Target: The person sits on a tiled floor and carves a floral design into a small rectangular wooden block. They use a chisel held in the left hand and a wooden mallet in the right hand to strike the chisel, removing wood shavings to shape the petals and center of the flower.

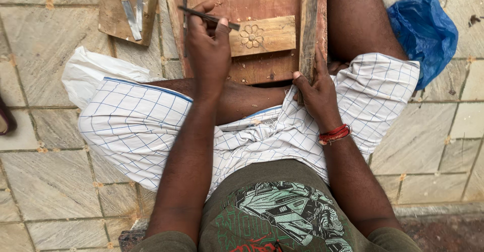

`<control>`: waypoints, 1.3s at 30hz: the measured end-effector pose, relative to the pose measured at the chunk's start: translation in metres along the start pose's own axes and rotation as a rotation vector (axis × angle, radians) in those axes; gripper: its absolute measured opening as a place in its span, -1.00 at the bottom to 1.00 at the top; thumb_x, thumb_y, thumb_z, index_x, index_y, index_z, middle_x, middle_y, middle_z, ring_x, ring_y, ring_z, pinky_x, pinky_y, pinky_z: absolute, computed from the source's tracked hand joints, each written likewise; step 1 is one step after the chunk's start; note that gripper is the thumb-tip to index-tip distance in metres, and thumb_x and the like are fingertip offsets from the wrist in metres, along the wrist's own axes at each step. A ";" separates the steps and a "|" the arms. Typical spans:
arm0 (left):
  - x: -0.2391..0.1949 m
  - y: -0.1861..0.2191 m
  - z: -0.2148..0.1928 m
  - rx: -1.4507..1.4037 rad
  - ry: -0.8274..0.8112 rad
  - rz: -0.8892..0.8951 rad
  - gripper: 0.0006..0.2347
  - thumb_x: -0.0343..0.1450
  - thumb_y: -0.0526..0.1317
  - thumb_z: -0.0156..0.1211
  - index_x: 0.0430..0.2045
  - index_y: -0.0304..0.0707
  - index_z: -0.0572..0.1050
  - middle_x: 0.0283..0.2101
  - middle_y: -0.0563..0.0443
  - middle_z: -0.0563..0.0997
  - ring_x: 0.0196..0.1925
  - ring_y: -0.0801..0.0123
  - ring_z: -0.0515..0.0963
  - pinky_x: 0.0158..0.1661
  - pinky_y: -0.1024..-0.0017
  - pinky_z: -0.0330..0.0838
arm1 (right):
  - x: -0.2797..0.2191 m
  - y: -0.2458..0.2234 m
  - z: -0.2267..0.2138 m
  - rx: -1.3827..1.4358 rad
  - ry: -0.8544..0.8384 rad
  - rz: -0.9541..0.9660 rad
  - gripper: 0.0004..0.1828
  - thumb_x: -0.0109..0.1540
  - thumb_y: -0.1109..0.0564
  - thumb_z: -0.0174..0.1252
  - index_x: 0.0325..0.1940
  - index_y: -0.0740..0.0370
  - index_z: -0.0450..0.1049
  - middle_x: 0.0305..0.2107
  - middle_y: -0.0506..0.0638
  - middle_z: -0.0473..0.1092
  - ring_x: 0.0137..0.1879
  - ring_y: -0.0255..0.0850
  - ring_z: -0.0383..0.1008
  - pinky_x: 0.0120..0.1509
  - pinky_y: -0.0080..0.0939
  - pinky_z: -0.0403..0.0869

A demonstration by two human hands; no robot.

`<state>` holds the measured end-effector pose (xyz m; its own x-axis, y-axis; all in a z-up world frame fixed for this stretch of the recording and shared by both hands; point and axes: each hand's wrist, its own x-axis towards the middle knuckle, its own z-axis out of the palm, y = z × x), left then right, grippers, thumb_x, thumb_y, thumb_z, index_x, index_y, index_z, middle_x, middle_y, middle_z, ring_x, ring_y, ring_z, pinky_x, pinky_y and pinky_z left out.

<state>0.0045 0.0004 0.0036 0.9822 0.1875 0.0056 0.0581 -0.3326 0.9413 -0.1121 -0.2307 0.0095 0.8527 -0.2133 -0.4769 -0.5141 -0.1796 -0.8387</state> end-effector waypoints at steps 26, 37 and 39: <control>0.080 -0.005 -0.070 0.924 -0.386 -0.350 -0.79 0.35 -0.19 0.40 -0.22 -0.25 0.60 -0.15 -0.17 0.68 -0.08 0.12 0.68 -0.04 0.12 0.58 | -0.004 -0.005 0.001 0.026 0.152 -0.172 -0.24 0.34 0.14 0.21 0.60 0.27 0.15 -0.03 0.19 0.50 -0.35 -0.32 0.41 -0.36 -0.37 0.44; 0.086 -0.027 -0.067 0.940 -0.288 -0.305 -0.56 0.30 0.09 0.45 -0.19 -0.29 0.56 -0.16 -0.23 0.67 -0.10 0.02 0.66 -0.10 0.06 0.56 | 0.013 0.001 -0.002 -0.454 0.264 -0.549 -0.40 0.34 0.12 0.25 0.43 0.37 0.32 0.03 0.23 0.44 0.11 0.01 0.48 0.21 -0.02 0.49; 0.092 -0.037 -0.069 0.966 -0.277 -0.300 -0.62 0.26 0.01 0.49 -0.25 -0.28 0.59 -0.13 -0.27 0.65 -0.06 -0.05 0.64 -0.06 0.05 0.56 | 0.018 -0.008 0.005 -0.508 0.258 -0.591 -0.57 0.40 0.10 0.16 0.32 0.35 0.44 0.02 0.22 0.47 0.15 0.05 0.48 0.27 0.07 0.47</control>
<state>0.0803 0.0940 -0.0075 0.9035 0.2065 -0.3757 0.3037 -0.9268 0.2210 -0.0920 -0.2280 0.0064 0.9796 -0.1498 0.1340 -0.0187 -0.7316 -0.6815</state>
